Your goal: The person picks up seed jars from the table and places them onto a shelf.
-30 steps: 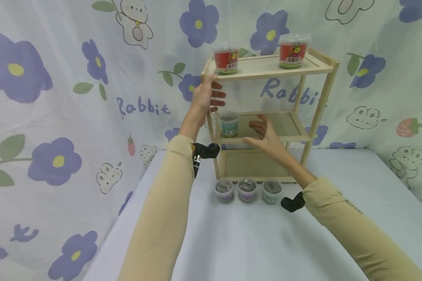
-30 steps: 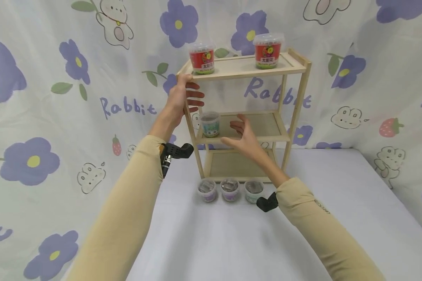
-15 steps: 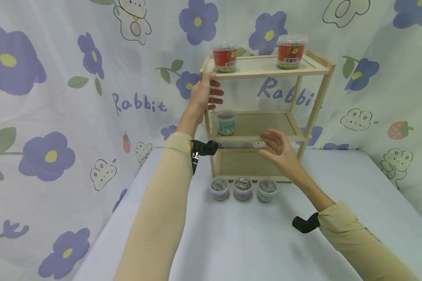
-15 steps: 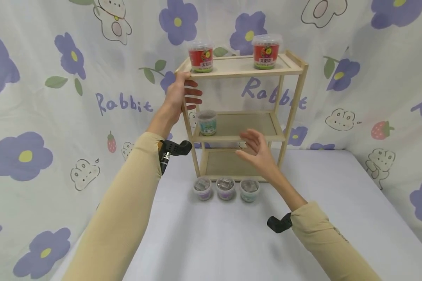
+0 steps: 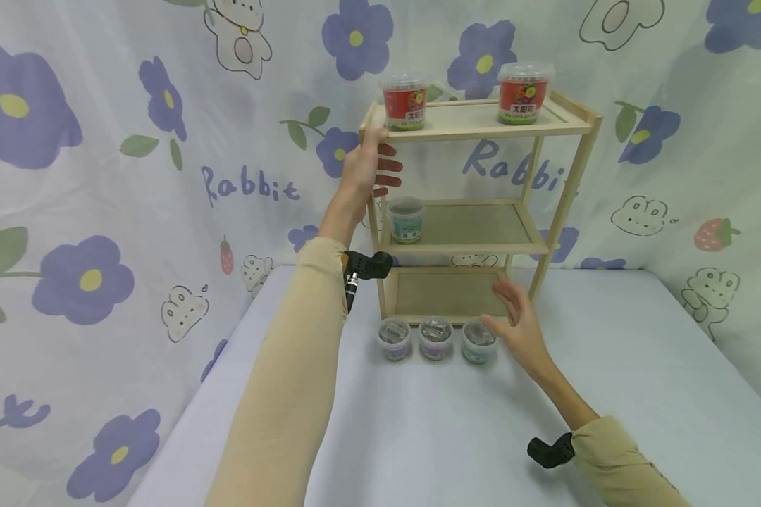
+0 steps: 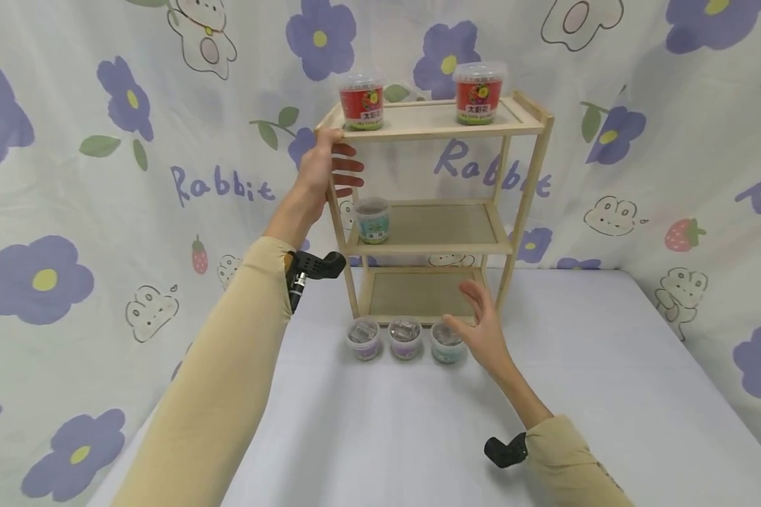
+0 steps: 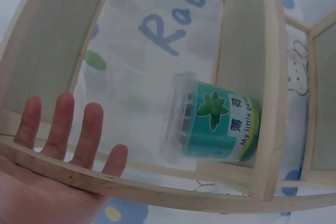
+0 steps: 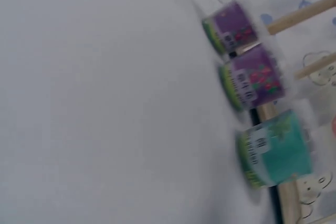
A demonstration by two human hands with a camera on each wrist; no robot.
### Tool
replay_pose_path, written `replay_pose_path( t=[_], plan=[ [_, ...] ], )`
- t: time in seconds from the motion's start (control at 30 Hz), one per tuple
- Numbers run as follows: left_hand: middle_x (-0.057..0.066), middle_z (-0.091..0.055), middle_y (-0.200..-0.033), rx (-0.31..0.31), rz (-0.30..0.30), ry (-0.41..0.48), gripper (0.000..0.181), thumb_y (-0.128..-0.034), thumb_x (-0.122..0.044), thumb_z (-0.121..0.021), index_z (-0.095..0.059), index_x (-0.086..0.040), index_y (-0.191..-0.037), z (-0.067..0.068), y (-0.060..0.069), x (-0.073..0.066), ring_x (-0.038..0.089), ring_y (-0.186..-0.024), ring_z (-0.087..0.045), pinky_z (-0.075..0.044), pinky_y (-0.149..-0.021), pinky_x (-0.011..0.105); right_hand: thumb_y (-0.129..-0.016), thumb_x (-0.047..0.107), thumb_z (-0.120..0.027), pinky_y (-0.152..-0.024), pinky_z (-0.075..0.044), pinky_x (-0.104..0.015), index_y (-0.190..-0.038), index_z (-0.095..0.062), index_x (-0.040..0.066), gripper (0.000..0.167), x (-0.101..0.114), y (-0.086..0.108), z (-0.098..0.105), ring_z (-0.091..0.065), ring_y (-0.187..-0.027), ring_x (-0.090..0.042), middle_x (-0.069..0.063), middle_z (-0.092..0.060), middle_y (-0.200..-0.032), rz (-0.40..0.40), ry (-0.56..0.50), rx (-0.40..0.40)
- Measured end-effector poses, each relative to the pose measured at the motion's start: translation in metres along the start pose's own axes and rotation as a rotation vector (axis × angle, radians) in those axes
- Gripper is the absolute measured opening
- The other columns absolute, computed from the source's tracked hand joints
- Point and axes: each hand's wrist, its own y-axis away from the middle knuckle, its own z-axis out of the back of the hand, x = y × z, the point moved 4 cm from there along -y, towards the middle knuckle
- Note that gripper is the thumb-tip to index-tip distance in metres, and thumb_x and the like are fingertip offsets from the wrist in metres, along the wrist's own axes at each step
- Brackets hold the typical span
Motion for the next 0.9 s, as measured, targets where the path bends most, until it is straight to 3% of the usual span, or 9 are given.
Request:
replay_pose_path(
  t=[0.13, 0.23, 0.4, 0.7, 0.9],
  plan=[
    [0.005, -0.069, -0.098, 0.004, 0.005, 0.003, 0.042, -0.0966, -0.053, -0.040, -0.060, -0.017, -0.102, -0.002, 0.000, 0.001, 0.033, -0.093, -0.069, -0.045, -0.093, 0.052, -0.091, 0.002, -0.068, -0.121, -0.005, -0.044, -0.152, -0.016, -0.004, 0.081, -0.021, 0.012, 0.000, -0.015, -0.151, -0.034, -0.023, -0.024, -0.158, -0.044, 0.002, -0.039],
    [0.011, -0.070, -0.106, 0.010, 0.012, 0.010, 0.042, -0.0969, -0.054, -0.040, -0.060, -0.017, -0.102, -0.004, 0.000, 0.002, 0.034, -0.095, -0.068, -0.045, -0.093, 0.052, -0.091, 0.003, -0.069, -0.122, -0.004, -0.042, -0.153, -0.015, -0.003, 0.082, -0.037, 0.019, 0.001, -0.012, -0.152, -0.032, -0.022, -0.022, -0.159, -0.089, 0.013, -0.053],
    [0.014, -0.069, -0.112, 0.003, 0.008, 0.017, 0.042, -0.0976, -0.054, -0.040, -0.060, -0.017, -0.103, -0.002, 0.001, 0.002, 0.032, -0.090, -0.068, -0.046, -0.089, 0.049, -0.091, 0.006, -0.070, -0.121, -0.003, -0.047, -0.154, -0.008, -0.003, 0.090, -0.058, 0.026, -0.003, -0.007, -0.152, -0.036, -0.025, -0.016, -0.160, -0.156, 0.035, -0.010],
    [0.009, -0.070, -0.105, -0.003, 0.018, 0.011, 0.044, -0.0969, -0.055, -0.041, -0.061, -0.017, -0.104, 0.000, 0.000, 0.001, 0.026, -0.085, -0.068, -0.046, -0.088, 0.047, -0.091, 0.010, -0.071, -0.120, -0.006, -0.048, -0.155, 0.001, 0.000, 0.097, -0.073, 0.032, -0.010, -0.004, -0.152, -0.036, -0.022, -0.013, -0.161, -0.245, 0.006, 0.023],
    [0.007, -0.070, -0.104, -0.002, 0.021, -0.012, 0.044, -0.0963, -0.056, -0.041, -0.061, -0.017, -0.105, 0.000, -0.001, 0.001, 0.028, -0.090, -0.069, -0.047, -0.087, 0.045, -0.090, 0.014, -0.072, -0.120, -0.012, -0.048, -0.156, -0.002, 0.002, 0.097, -0.082, 0.033, -0.016, -0.014, -0.150, -0.039, -0.027, -0.011, -0.160, -0.271, 0.027, 0.041]
  ],
)
